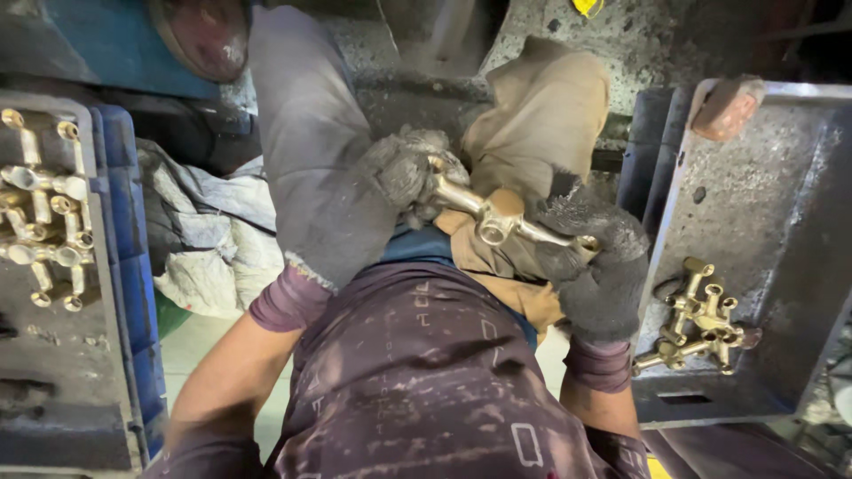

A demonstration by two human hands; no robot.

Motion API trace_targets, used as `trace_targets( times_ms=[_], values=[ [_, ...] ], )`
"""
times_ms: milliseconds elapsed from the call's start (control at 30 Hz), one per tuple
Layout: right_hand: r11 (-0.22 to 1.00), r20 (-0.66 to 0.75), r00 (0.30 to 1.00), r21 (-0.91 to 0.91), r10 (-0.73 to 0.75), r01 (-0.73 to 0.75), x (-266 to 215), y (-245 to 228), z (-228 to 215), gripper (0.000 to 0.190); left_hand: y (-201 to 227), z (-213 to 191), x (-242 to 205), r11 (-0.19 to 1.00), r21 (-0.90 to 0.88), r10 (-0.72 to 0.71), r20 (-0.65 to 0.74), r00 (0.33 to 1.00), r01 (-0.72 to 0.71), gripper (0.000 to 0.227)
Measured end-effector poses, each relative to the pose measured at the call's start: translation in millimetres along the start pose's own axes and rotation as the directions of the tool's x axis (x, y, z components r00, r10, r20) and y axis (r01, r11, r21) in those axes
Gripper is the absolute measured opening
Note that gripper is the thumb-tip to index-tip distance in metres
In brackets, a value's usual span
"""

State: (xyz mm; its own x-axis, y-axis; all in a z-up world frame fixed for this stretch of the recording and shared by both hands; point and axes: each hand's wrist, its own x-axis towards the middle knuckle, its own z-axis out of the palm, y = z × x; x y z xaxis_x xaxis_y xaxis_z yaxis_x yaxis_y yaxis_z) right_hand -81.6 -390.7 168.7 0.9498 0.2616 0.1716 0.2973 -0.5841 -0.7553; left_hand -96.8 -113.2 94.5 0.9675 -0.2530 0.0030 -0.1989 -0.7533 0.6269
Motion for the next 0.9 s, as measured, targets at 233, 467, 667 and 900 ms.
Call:
trace_targets(
  times_ms=[233,467,667,900],
  values=[
    [0.995,0.003,0.995,0.036,-0.096,0.096,36.6,18.3,29.4,0.017,-52.2,27.4,28.9,0.498,-0.866,-0.099,-0.108,0.989,-0.045,0.03],
    [0.978,-0.087,0.996,0.2,-0.036,0.053,81.3,58.3,61.8,0.011,-86.5,42.3,76.3,0.46,-0.885,-0.227,-0.036,0.973,0.075,0.031],
    [0.989,-0.195,0.973,0.108,0.12,-0.101,103.2,105.9,72.7,0.018,-95.4,38.6,105.2,0.922,0.355,0.231,-0.178,0.957,-0.156,0.048],
    [0.773,0.157,0.961,-0.57,-0.228,0.277,110.6,141.8,64.9,0.033,-106.3,56.6,109.8,0.986,0.066,0.153,-0.035,0.988,-0.151,0.059]
  ],
)
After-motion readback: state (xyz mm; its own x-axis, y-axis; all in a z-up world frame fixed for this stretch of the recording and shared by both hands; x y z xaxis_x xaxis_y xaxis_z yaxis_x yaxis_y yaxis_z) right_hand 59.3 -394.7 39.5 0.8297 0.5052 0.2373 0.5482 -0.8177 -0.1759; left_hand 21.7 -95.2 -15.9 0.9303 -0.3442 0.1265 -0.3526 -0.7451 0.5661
